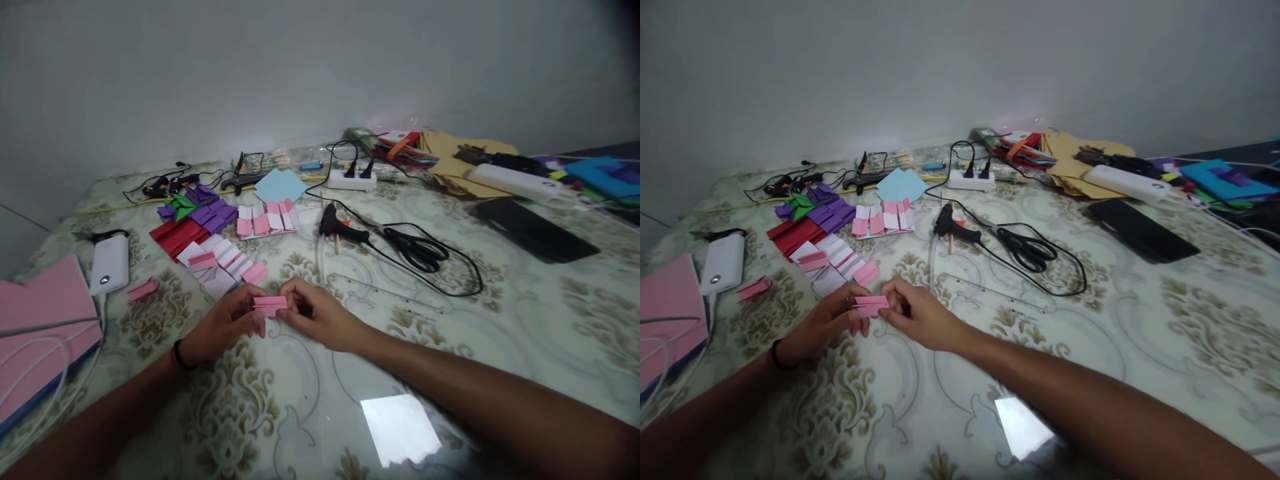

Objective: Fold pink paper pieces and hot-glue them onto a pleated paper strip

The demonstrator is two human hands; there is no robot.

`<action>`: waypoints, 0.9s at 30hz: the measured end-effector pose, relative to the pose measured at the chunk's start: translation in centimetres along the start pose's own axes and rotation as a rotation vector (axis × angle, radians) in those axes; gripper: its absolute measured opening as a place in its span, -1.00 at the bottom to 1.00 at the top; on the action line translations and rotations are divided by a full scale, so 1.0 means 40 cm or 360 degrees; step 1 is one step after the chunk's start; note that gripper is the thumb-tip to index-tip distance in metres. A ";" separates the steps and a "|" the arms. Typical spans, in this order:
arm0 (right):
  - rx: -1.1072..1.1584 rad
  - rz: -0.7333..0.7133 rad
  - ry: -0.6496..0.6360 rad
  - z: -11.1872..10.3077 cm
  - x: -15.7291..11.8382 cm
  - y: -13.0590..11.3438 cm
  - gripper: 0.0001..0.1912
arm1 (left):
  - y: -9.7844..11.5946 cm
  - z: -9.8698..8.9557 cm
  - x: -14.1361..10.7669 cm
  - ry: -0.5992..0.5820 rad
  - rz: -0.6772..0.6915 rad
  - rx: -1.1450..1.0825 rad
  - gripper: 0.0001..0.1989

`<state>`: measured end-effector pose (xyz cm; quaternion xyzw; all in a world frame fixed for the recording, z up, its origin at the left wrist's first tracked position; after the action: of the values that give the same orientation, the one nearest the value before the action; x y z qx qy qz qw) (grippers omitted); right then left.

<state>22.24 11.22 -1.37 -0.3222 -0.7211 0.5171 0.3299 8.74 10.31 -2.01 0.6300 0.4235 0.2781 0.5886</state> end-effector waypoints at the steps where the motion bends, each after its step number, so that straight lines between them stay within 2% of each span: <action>1: 0.0026 -0.0006 -0.0005 0.002 0.000 0.001 -0.78 | -0.001 -0.001 0.001 0.0002 0.0007 0.0028 -0.58; 9: 0.0098 -0.0070 0.0046 0.002 0.001 -0.002 -0.55 | 0.003 -0.011 0.003 0.0070 -0.0050 0.0236 -0.58; 15: 0.0086 -0.0094 0.0072 -0.002 -0.001 -0.005 -0.66 | -0.006 -0.005 0.003 0.0044 -0.0001 0.0069 -0.65; 19: 0.0026 -0.0108 0.0117 -0.009 -0.003 -0.011 -0.70 | -0.020 -0.009 0.008 0.0112 0.0048 -0.0124 -0.56; 24: -0.0180 -0.0185 0.0102 -0.010 -0.002 -0.024 -0.86 | -0.031 -0.018 0.006 0.0148 0.0052 -0.0086 -0.77; 27: -0.0243 -0.0230 0.0095 -0.010 -0.002 -0.032 -0.90 | -0.038 -0.019 0.003 0.0136 0.0028 -0.0067 -0.81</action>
<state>22.44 11.04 -0.06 -0.3087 -0.7696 0.4257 0.3622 7.83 10.73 -3.39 0.6088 0.4367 0.3186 0.5806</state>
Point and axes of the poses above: each hand's wrist, its own x-axis towards the middle knuckle, its own z-axis out of the palm, y = z × x, the point moved 9 cm from there along x, towards the middle knuckle, and after that the axes turned 1 degree about y, right-handed, at the moved point
